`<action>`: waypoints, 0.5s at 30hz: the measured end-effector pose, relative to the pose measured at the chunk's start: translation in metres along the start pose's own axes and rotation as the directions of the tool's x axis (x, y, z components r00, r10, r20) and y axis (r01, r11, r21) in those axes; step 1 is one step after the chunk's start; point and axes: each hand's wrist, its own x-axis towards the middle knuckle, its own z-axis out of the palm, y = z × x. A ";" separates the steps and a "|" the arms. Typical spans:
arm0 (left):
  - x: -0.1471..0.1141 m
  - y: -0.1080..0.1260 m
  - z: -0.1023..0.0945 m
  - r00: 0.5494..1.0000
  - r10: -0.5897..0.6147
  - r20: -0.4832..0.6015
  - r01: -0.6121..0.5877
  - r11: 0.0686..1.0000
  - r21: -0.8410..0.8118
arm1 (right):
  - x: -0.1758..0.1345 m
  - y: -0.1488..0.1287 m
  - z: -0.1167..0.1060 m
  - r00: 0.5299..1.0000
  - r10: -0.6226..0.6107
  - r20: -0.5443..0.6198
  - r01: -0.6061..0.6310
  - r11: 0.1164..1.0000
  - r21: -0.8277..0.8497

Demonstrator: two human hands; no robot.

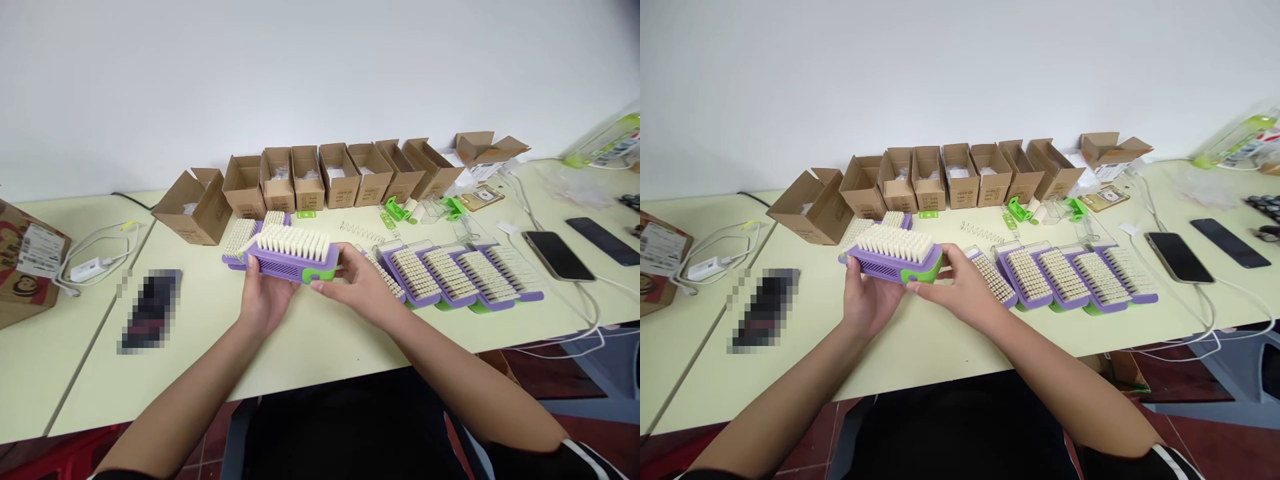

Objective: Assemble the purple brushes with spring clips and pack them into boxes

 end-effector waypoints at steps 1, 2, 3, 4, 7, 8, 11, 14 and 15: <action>0.000 0.001 0.001 0.998 -0.051 -0.032 0.049 0.998 -0.036 | 0.000 -0.003 0.003 0.998 -0.015 0.053 0.020 0.995 -0.095; 0.001 0.003 0.001 0.992 -0.108 -0.067 0.104 0.992 -0.066 | 0.000 -0.006 0.002 0.993 -0.031 0.116 0.052 0.981 -0.185; 0.002 0.005 0.000 0.981 -0.163 -0.101 0.155 0.984 -0.087 | 0.001 -0.008 -0.003 0.986 -0.048 0.158 0.088 0.961 -0.263; 0.004 0.008 -0.003 0.969 -0.208 -0.130 0.196 0.975 -0.102 | 0.004 -0.009 -0.015 0.985 -0.071 0.156 0.120 0.936 -0.330; 0.005 0.011 -0.010 0.950 -0.263 -0.166 0.247 0.963 -0.109 | 0.024 -0.004 -0.085 0.962 -0.170 -0.212 0.032 0.845 -0.535; 0.005 0.010 -0.012 0.950 -0.266 -0.165 0.252 0.962 -0.102 | 0.033 0.000 -0.116 0.916 -0.191 -0.353 -0.065 0.798 -0.599; 0.000 0.001 -0.017 0.948 -0.285 -0.142 0.278 0.958 -0.067 | 0.059 0.016 -0.207 0.751 -0.061 -0.658 -0.534 0.531 -0.658; -0.005 -0.011 -0.023 0.945 -0.314 -0.095 0.312 0.949 -0.044 | 0.073 0.034 -0.264 0.677 0.049 -0.735 -0.688 0.398 -0.607; -0.006 -0.013 -0.025 0.943 -0.327 -0.068 0.324 0.945 -0.047 | 0.076 0.039 -0.274 0.669 0.080 -0.739 -0.706 0.380 -0.598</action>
